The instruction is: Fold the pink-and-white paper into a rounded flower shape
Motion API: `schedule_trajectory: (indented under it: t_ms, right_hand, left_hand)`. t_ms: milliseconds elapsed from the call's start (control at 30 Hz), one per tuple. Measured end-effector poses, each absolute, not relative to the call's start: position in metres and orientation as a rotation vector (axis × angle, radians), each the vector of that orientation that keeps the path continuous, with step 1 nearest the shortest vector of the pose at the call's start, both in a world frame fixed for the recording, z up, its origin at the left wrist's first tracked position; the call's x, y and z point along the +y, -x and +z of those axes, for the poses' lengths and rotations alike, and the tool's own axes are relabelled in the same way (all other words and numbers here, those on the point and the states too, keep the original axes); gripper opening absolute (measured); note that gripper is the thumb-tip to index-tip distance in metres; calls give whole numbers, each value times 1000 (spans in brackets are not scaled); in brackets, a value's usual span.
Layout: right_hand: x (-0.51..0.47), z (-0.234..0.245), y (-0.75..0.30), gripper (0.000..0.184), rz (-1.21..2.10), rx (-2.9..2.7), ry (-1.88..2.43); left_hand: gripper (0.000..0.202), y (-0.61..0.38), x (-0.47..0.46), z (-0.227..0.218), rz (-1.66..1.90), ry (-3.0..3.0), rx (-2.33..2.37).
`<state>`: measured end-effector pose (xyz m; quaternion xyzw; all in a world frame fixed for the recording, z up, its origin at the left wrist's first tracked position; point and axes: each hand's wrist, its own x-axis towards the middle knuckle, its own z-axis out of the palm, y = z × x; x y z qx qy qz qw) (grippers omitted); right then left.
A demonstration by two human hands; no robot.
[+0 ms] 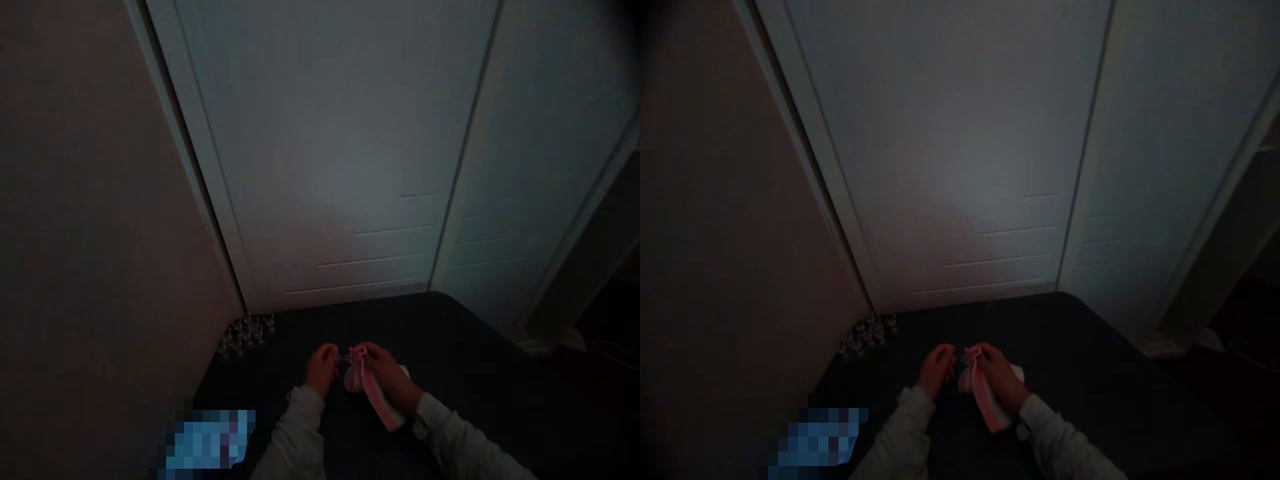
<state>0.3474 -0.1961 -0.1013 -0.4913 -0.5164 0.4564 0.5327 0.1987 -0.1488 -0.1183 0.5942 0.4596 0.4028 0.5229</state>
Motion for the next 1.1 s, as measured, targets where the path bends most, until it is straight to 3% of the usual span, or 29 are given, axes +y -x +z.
schedule_trajectory:
  t_ms: [133,767,1100]
  right_hand:
    - [-183,-102,-339,33,1107,-1200,1109]
    - [-192,-106,-338,26,1283,-1232,947]
    - [-193,-113,-340,26,1102,-1499,1038]
  left_hand:
    - [47,-192,-150,-116,1025,-1199,1026]
    - [35,-177,-160,-115,1061,-1098,808]
    - [34,-176,-165,-112,1046,-1126,816]
